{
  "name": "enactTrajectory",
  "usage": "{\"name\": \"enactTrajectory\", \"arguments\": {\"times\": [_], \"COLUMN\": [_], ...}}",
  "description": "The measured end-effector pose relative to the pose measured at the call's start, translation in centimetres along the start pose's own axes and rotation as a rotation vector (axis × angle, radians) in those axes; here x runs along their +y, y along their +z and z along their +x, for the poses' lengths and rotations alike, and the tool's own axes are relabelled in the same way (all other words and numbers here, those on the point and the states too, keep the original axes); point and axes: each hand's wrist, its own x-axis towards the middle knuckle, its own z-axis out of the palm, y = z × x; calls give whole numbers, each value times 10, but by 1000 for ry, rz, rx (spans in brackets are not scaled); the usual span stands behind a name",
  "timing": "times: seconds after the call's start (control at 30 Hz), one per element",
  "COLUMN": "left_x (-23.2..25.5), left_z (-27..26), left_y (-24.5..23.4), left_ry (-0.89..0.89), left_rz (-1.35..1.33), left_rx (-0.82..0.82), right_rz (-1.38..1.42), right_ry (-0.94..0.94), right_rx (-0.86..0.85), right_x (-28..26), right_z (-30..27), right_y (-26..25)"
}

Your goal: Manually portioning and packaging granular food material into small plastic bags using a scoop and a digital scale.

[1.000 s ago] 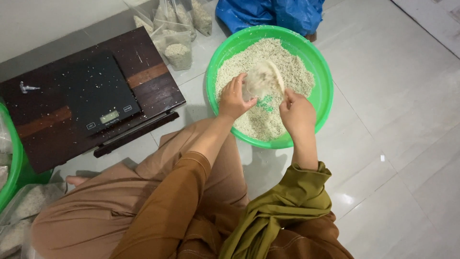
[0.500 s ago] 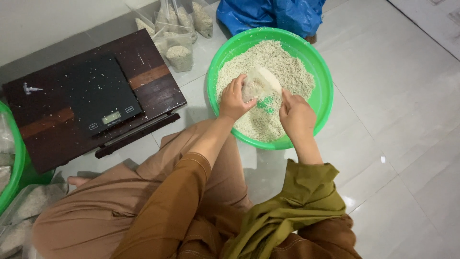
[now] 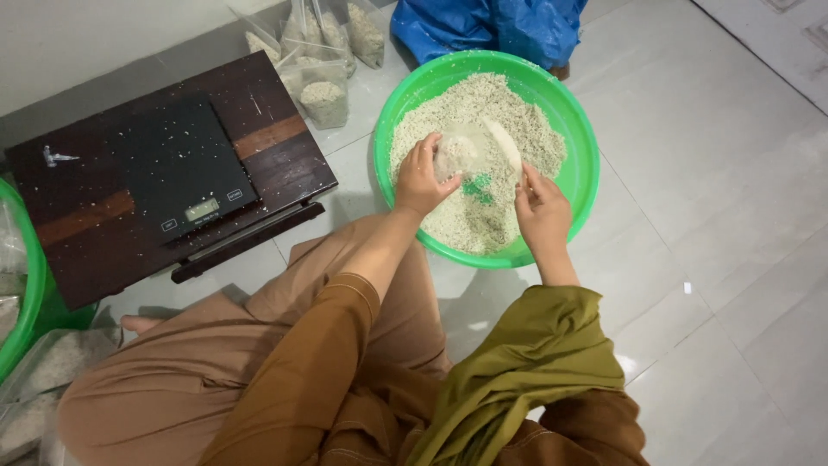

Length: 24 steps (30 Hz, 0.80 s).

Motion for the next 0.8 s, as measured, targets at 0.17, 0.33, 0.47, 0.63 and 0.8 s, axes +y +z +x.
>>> {"name": "enactTrajectory", "arguments": {"times": [0.17,0.33,0.47,0.63,0.8], "left_x": [-9,-8,-12,-15,-4], "left_z": [0,1,0,2,0], "left_y": [8,8,11,14,2], "left_ry": [1,1,-5,-11,-7], "left_rz": [-5,7,7,15,-34], "left_rx": [57,79,90,89,55], "right_rz": [76,-277,-528,-607,-514], "right_ry": [108,-13,-133,-136,-95], "right_rx": [37,-79,-211,-251,-252], "right_x": [12,53,84,78,48], "right_z": [-7,-2,12,11,4], "right_y": [37,66,79,72,43]}}
